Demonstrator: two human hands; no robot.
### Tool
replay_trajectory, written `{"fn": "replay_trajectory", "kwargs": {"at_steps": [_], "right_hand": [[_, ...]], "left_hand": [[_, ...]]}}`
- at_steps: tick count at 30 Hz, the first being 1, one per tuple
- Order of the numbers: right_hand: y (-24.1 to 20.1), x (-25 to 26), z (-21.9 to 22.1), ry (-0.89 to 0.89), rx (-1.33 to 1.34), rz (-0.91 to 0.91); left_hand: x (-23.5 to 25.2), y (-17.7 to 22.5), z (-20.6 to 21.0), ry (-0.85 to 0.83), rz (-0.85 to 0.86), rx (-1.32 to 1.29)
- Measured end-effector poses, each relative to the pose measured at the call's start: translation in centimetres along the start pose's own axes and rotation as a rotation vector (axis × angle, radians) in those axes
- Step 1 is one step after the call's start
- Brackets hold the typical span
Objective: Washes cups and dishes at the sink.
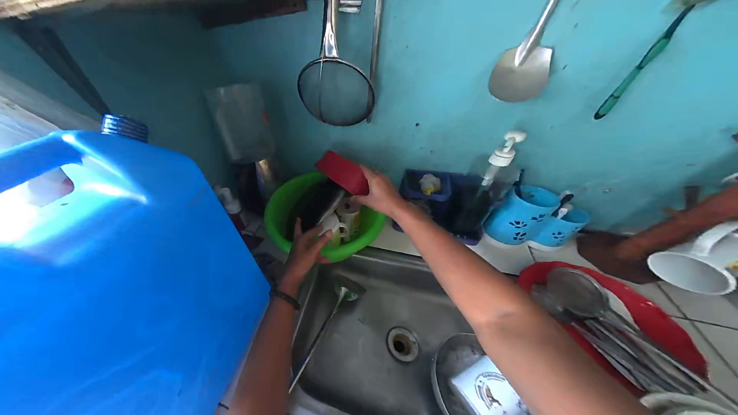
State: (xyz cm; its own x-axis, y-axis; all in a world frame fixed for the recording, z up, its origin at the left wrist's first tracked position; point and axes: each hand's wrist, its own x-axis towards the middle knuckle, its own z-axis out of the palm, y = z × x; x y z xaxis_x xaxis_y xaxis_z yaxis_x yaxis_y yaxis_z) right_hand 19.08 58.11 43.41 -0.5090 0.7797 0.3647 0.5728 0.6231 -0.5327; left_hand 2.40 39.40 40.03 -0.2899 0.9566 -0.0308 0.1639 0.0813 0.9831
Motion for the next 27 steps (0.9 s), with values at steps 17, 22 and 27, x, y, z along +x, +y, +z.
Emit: {"fn": "replay_trajectory", "kwargs": {"at_steps": [17, 22, 27], "right_hand": [[-0.8, -29.3, -11.4, -0.343, -0.07, 0.3], [4.5, -36.7, -4.9, -0.497, -0.092, 0.854], [5.4, -39.1, -2.0, -0.063, 0.388, 1.068]], "left_hand": [[-11.2, -4.0, 13.2, -0.16, 0.482, 0.269], [-15.9, -6.2, 24.4, -0.822, 0.128, 0.846], [-17.3, -6.7, 28.2, -0.706, -0.034, 1.029]]}}
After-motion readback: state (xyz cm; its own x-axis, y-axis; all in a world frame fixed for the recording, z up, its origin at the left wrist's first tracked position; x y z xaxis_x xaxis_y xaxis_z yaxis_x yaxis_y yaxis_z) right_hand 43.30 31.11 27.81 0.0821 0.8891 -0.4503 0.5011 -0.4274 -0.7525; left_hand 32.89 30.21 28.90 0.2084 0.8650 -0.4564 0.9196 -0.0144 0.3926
